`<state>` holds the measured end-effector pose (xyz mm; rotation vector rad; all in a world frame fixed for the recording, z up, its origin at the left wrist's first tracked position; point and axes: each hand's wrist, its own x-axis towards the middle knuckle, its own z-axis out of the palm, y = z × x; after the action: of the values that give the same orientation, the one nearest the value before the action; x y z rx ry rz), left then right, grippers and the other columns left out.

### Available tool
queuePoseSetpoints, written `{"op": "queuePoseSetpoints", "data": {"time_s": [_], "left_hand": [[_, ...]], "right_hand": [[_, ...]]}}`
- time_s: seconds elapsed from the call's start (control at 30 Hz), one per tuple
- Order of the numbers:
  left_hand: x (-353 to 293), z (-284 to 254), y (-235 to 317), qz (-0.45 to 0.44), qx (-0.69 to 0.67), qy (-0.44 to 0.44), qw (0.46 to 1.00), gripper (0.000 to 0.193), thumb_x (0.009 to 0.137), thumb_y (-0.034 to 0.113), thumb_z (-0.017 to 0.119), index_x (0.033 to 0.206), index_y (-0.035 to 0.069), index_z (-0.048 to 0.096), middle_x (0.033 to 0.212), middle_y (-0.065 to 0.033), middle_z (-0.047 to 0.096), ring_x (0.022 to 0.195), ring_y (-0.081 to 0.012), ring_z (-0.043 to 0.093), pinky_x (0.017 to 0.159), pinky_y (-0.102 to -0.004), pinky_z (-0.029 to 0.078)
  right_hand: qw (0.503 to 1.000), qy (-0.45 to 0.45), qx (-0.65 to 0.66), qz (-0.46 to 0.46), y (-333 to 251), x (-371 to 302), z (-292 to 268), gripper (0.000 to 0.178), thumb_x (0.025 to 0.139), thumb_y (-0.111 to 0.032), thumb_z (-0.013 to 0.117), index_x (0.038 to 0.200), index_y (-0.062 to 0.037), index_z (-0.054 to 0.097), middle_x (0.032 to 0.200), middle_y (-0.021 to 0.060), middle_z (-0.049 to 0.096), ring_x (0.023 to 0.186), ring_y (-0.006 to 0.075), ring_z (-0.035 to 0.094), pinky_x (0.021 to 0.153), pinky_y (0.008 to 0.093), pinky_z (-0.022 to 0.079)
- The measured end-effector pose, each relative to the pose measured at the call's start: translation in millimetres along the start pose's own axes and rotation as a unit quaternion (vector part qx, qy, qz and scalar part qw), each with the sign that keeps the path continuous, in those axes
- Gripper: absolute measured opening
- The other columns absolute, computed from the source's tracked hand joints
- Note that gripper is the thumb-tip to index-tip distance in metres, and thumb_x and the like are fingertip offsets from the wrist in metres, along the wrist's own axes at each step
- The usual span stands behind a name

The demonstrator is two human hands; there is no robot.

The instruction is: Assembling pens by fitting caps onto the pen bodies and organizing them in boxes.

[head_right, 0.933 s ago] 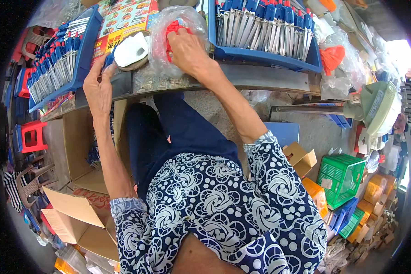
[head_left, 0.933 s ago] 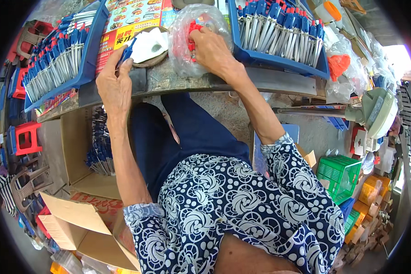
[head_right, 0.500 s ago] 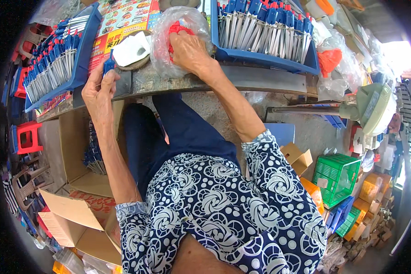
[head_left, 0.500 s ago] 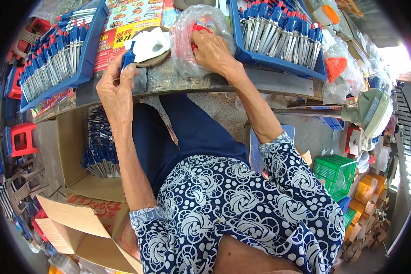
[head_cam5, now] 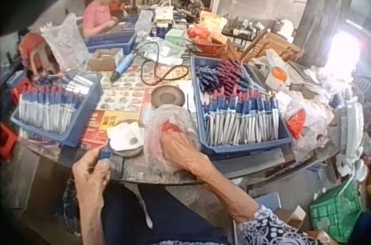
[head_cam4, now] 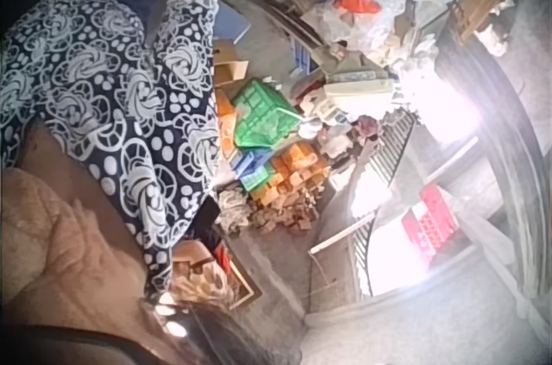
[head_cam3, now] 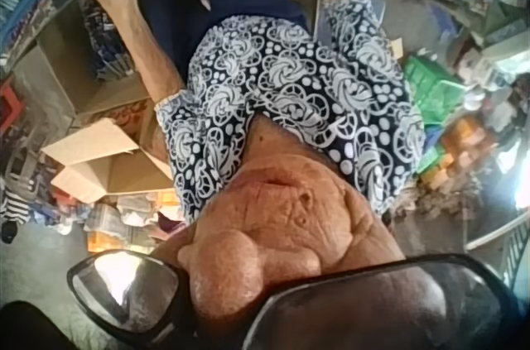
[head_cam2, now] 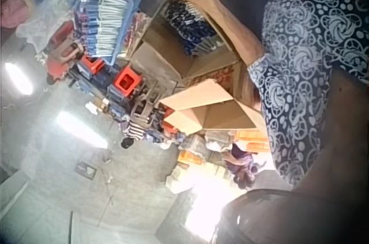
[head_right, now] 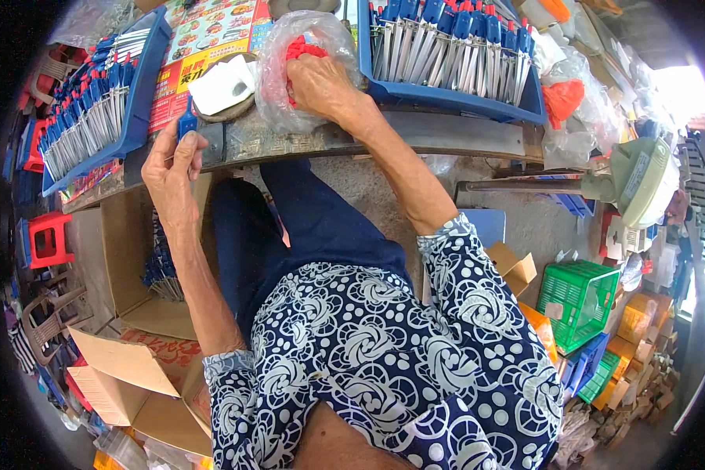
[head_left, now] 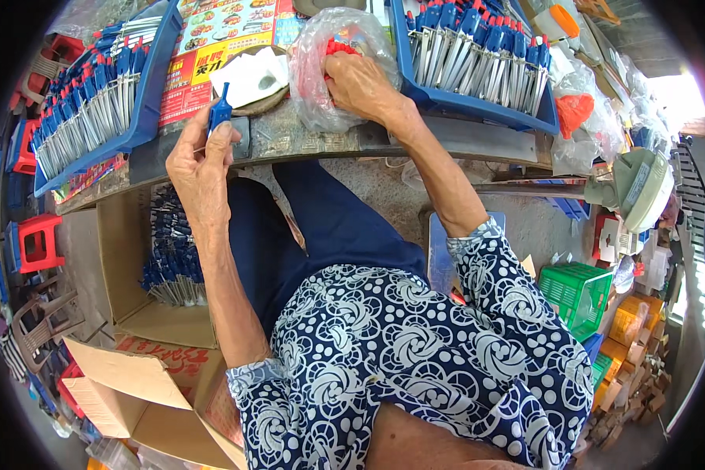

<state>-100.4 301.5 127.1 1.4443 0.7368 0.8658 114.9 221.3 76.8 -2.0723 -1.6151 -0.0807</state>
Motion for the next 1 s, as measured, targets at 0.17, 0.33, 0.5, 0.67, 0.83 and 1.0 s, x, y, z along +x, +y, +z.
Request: {"op": "queuePoseSetpoints", "data": {"time_s": [0.17, 0.33, 0.5, 0.67, 0.83, 1.0], "left_hand": [[-2, 4, 2, -0.007, -0.015, 0.000, 1.000, 0.033, 0.079, 0.012, 0.061, 0.110, 0.002, 0.057, 0.072, -0.0041, 0.059, 0.052, -0.0028, 0.039, 0.044, -0.0154, 0.029], [-3, 6, 1, -0.008, -0.018, -0.003, 1.000, 0.034, 0.078, 0.013, 0.063, 0.110, 0.002, 0.056, 0.072, -0.0048, 0.059, 0.052, -0.0029, 0.039, 0.043, -0.0154, 0.029], [-5, 8, 0, -0.011, -0.014, -0.006, 1.000, 0.034, 0.078, 0.014, 0.063, 0.109, 0.002, 0.057, 0.072, -0.0046, 0.059, 0.052, -0.0030, 0.040, 0.043, -0.0154, 0.029], [-6, 9, 2, -0.006, -0.013, -0.011, 1.000, 0.034, 0.078, 0.014, 0.063, 0.110, 0.002, 0.057, 0.072, -0.0044, 0.059, 0.053, -0.0032, 0.040, 0.044, -0.0154, 0.030], [-8, 11, 6, -0.005, -0.018, -0.007, 1.000, 0.034, 0.078, 0.014, 0.063, 0.110, 0.003, 0.057, 0.072, -0.0042, 0.059, 0.053, -0.0033, 0.041, 0.044, -0.0152, 0.030], [-11, 18, 11, -0.019, -0.021, -0.036, 0.999, 0.033, 0.080, 0.015, 0.061, 0.110, 0.002, 0.057, 0.072, -0.0033, 0.058, 0.054, -0.0034, 0.040, 0.046, -0.0157, 0.031]], "right_hand": [[1.000, 0.000, 0.022, 0.015, 1, -1, -3, 0.011, 0.069, -0.006, 0.049, 0.073, 0.0039, 0.055, 0.074, 0.0221, 0.057, 0.073, 0.0388, 0.056, 0.067, 0.0456, 0.043], [0.998, 0.011, 0.060, 0.027, -2, 0, -3, 0.014, 0.068, -0.006, 0.050, 0.076, 0.0031, 0.057, 0.073, 0.0217, 0.058, 0.072, 0.0394, 0.056, 0.067, 0.0457, 0.043], [0.998, -0.008, 0.052, 0.046, -3, 1, -4, 0.014, 0.068, -0.005, 0.050, 0.077, 0.0019, 0.058, 0.071, 0.0212, 0.058, 0.072, 0.0389, 0.056, 0.068, 0.0456, 0.043], [0.998, -0.020, 0.019, 0.048, -3, 2, -2, 0.013, 0.069, -0.005, 0.050, 0.076, 0.0011, 0.058, 0.072, 0.0212, 0.058, 0.071, 0.0380, 0.057, 0.067, 0.0450, 0.043], [0.995, 0.048, 0.068, 0.057, -2, -1, -12, 0.012, 0.071, -0.004, 0.052, 0.080, 0.0019, 0.058, 0.072, 0.0213, 0.058, 0.063, 0.0356, 0.057, 0.062, 0.0419, 0.045], [0.969, 0.060, 0.211, 0.114, -4, -6, -18, 0.009, 0.078, -0.003, 0.053, 0.084, 0.0016, 0.058, 0.065, 0.0125, 0.059, 0.054, 0.0178, 0.057, 0.052, 0.0297, 0.045]]}}
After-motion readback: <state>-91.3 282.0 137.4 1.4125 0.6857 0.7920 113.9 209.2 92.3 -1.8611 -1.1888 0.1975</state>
